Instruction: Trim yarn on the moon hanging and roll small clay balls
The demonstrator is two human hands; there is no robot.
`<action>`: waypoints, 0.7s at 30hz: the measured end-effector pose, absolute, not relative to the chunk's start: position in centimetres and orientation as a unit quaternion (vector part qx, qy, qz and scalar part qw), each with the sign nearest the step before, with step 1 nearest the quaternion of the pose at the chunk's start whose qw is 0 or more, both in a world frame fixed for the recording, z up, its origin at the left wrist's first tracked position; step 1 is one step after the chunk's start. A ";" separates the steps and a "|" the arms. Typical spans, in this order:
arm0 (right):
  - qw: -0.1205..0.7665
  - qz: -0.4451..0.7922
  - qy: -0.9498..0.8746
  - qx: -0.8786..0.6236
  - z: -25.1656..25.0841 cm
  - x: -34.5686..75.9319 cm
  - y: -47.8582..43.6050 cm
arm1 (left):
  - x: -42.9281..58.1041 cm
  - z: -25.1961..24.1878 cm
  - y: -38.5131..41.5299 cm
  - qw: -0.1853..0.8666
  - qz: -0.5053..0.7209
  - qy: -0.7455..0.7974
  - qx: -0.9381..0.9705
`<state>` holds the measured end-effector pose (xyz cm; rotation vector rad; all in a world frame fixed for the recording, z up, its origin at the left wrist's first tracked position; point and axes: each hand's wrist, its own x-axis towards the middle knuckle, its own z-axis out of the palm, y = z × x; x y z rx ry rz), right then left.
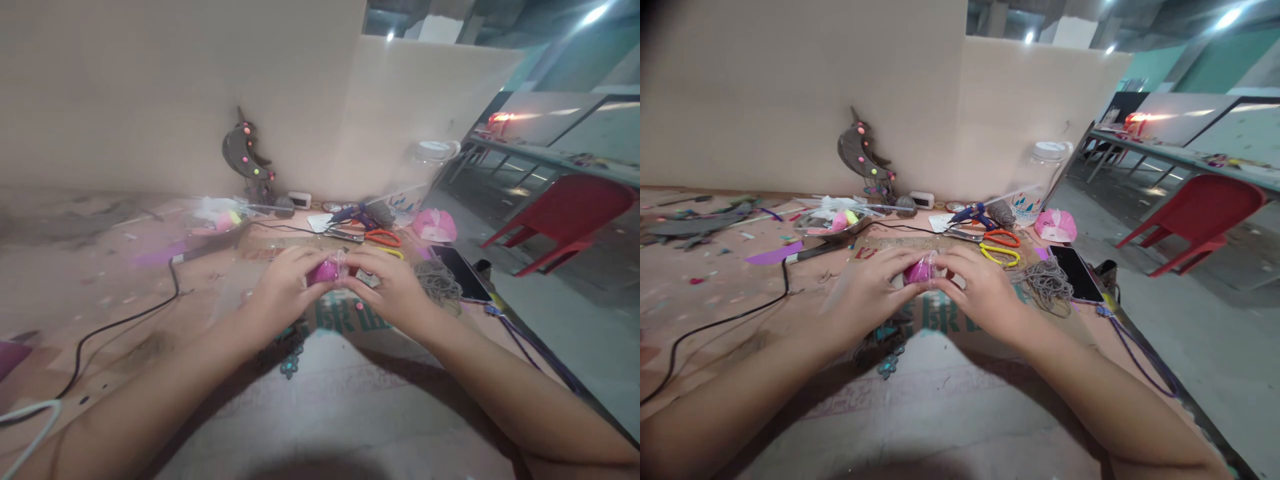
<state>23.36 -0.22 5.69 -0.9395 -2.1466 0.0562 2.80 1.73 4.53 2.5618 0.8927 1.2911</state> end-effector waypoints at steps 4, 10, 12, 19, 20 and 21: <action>0.376 0.028 -0.847 -0.374 5.7 23.3 -0.2 | 2.8 4.5 1.7 0.094 0.427 0.292 0.851; 0.380 0.114 -0.822 -0.409 6.5 23.1 -0.1 | 2.9 3.8 2.2 0.152 0.424 0.311 0.837; 0.353 0.257 -0.790 -0.430 7.0 23.5 0.1 | 2.8 3.9 2.5 0.178 0.401 0.331 0.835; 0.362 0.435 -0.709 -0.421 8.2 24.6 0.3 | 2.2 5.0 3.2 0.238 0.358 0.425 0.797; 0.386 0.379 -0.719 -0.436 8.3 24.6 0.2 | 2.2 5.1 3.2 0.241 0.358 0.418 0.799; 0.403 0.318 -0.734 -0.444 8.3 24.4 0.1 | 2.3 5.1 3.1 0.238 0.360 0.407 0.805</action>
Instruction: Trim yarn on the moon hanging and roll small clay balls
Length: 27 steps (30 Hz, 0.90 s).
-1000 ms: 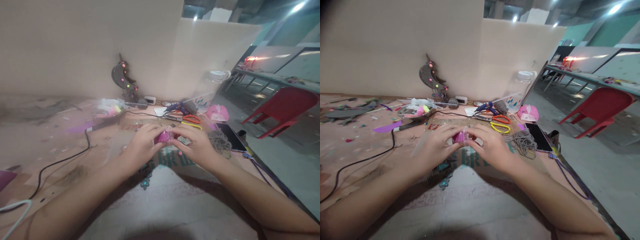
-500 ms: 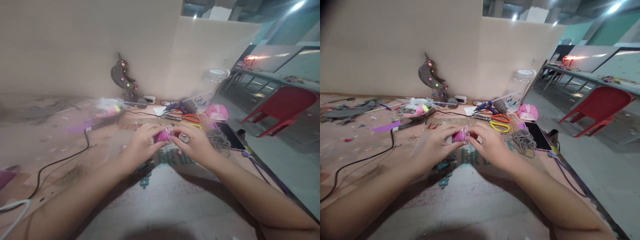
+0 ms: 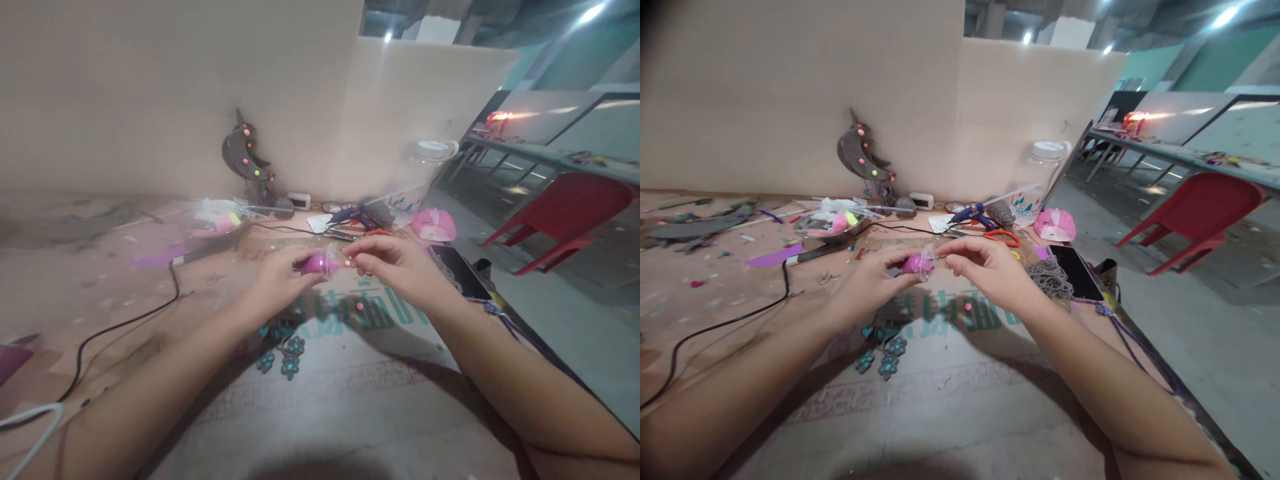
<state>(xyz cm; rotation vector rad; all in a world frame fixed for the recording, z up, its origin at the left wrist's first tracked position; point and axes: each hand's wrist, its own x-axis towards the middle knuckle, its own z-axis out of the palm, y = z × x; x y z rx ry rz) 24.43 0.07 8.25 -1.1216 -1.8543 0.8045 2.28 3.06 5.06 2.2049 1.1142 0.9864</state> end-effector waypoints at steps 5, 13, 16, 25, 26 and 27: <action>0.390 0.088 -0.835 -0.378 7.5 23.9 -0.4 | 2.6 4.5 2.6 0.183 0.391 0.357 0.828; 0.322 0.063 -0.876 -0.354 7.1 24.3 -0.2 | 2.6 4.6 2.2 0.219 0.374 0.359 0.826; 0.339 0.028 -0.872 -0.353 6.6 24.2 0.1 | 2.8 4.6 2.1 0.234 0.355 0.348 0.836; 0.314 0.214 -0.826 -0.418 7.4 24.0 0.0 | 3.0 4.2 2.2 0.248 0.327 0.351 0.842; 0.307 0.280 -0.810 -0.415 7.8 24.0 -0.3 | 2.9 4.2 2.4 0.245 0.330 0.358 0.838; 0.299 0.345 -0.794 -0.401 8.2 24.0 -0.5 | 2.8 4.3 2.6 0.242 0.334 0.371 0.832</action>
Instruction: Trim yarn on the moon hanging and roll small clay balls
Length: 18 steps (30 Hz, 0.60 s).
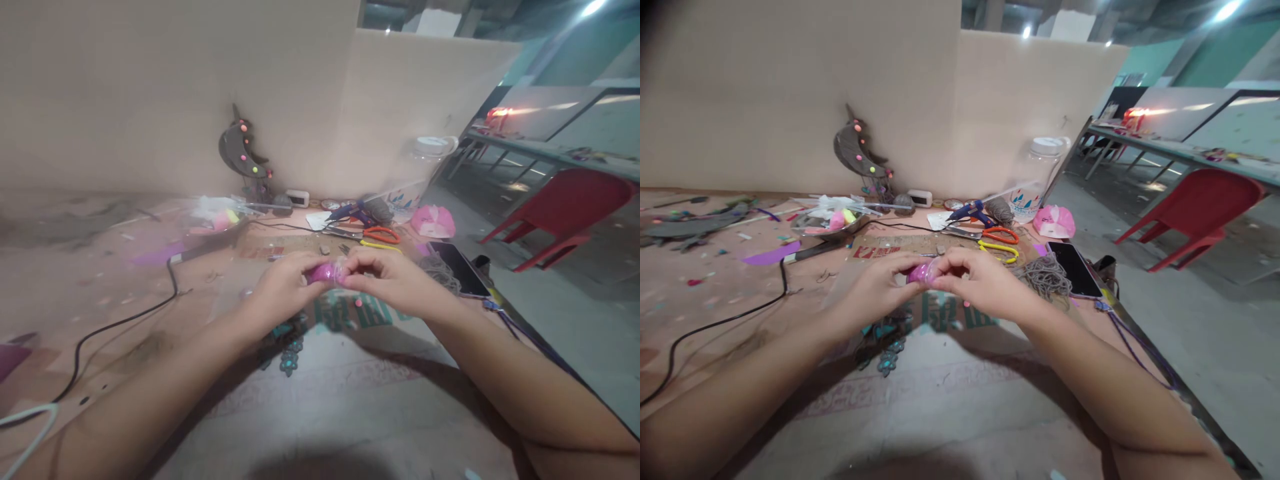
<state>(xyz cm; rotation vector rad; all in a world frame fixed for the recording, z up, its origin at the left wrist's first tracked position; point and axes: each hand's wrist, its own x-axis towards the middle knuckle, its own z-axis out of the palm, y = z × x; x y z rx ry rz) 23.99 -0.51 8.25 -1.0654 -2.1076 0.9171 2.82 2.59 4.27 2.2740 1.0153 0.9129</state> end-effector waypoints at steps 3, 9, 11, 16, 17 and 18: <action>0.316 0.479 -0.744 -0.342 9.3 24.3 -1.0 | 2.4 4.6 3.3 0.255 0.332 0.428 0.801; 0.392 0.581 -0.627 -0.339 8.6 24.9 0.0 | 2.2 5.0 3.5 0.327 0.329 0.449 0.763; 0.393 0.592 -0.619 -0.336 8.1 24.9 0.4 | 2.3 5.2 3.3 0.337 0.333 0.445 0.760; 0.401 0.588 -0.615 -0.339 7.6 24.7 0.6 | 2.3 5.9 2.8 0.326 0.322 0.457 0.762; 0.403 0.585 -0.615 -0.341 7.6 24.7 0.6 | 2.2 6.0 2.7 0.328 0.324 0.454 0.762; 0.406 0.579 -0.616 -0.347 7.7 24.6 0.5 | 2.2 6.1 2.7 0.332 0.329 0.447 0.763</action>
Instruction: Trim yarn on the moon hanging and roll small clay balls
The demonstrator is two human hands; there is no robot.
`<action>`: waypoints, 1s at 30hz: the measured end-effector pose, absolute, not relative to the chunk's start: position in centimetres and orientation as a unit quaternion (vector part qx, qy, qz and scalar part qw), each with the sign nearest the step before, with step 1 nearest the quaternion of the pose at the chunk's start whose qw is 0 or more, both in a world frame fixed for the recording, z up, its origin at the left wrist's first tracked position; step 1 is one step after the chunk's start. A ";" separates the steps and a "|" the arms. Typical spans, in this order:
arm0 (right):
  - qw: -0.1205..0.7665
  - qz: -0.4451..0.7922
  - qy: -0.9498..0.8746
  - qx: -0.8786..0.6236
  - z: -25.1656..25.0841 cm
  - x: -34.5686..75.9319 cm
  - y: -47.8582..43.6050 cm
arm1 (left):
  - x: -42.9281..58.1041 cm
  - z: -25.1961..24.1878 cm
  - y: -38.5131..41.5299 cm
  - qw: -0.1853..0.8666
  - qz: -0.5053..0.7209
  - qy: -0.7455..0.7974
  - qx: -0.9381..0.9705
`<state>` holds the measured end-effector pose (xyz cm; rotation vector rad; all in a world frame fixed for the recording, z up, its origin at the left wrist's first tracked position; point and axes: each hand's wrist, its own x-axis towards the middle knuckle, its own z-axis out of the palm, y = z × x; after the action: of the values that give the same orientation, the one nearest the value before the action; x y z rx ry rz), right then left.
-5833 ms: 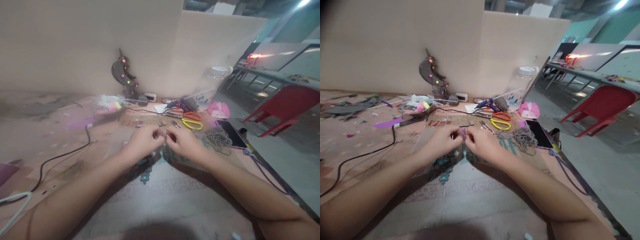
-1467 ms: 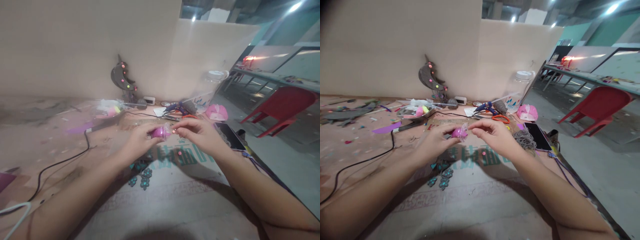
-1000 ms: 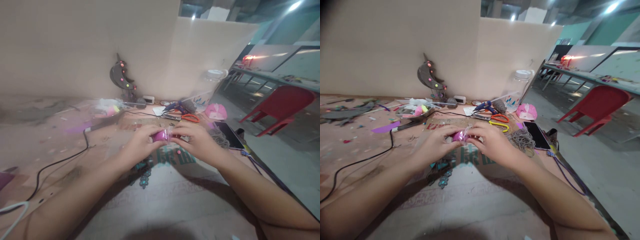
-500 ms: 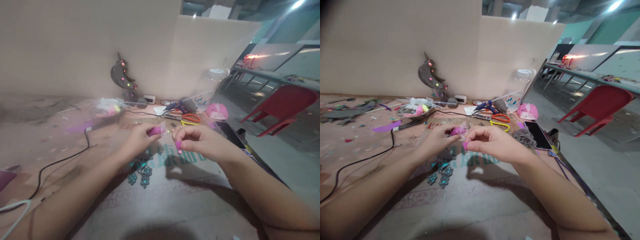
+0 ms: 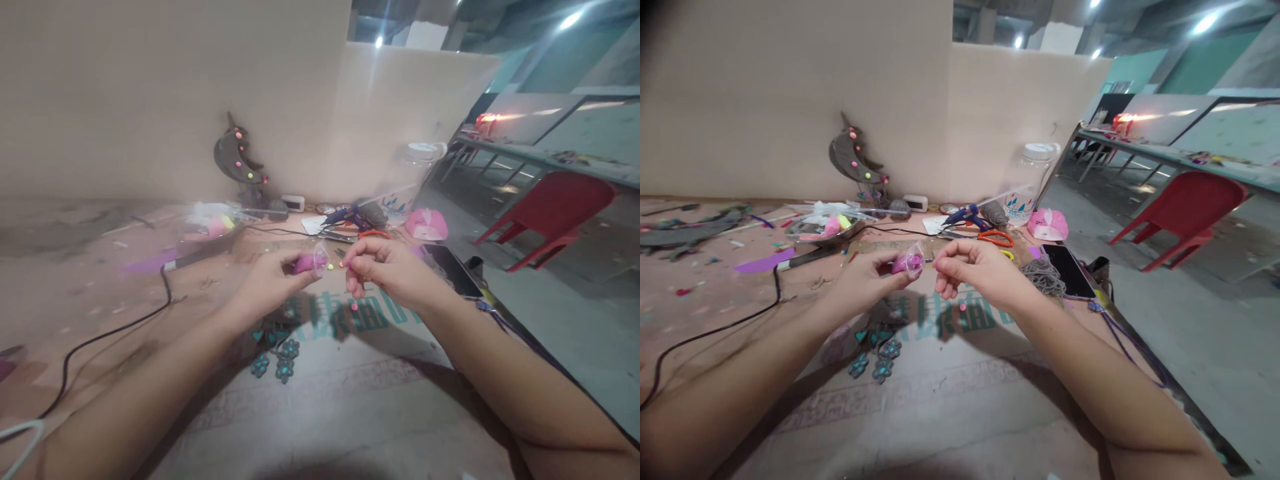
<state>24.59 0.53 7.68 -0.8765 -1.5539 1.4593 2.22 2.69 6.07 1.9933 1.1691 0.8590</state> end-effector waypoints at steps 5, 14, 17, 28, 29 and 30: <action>0.431 0.473 -0.664 -0.387 8.4 23.9 -0.3 | 2.2 5.7 2.8 0.322 0.372 0.403 0.772; 0.348 0.009 -0.847 -0.402 7.1 23.9 -1.0 | 2.5 5.0 2.1 0.123 0.376 0.336 0.855; 0.319 0.000 -0.857 -0.404 6.6 24.1 -0.6 | 2.5 4.9 2.0 0.104 0.375 0.328 0.861; 0.339 -0.003 -0.870 -0.357 6.2 23.7 -0.5 | 2.9 5.1 1.9 0.259 0.334 0.354 0.835; 0.334 0.053 -0.863 -0.376 6.6 23.7 -0.6 | 2.8 5.0 2.1 0.260 0.329 0.363 0.832; 0.326 0.132 -0.850 -0.392 7.1 23.7 -0.8 | 2.7 5.0 2.3 0.255 0.327 0.378 0.828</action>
<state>23.65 -0.79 7.05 -1.0268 -2.2271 0.3451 2.66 2.29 4.96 2.2484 1.0256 0.8894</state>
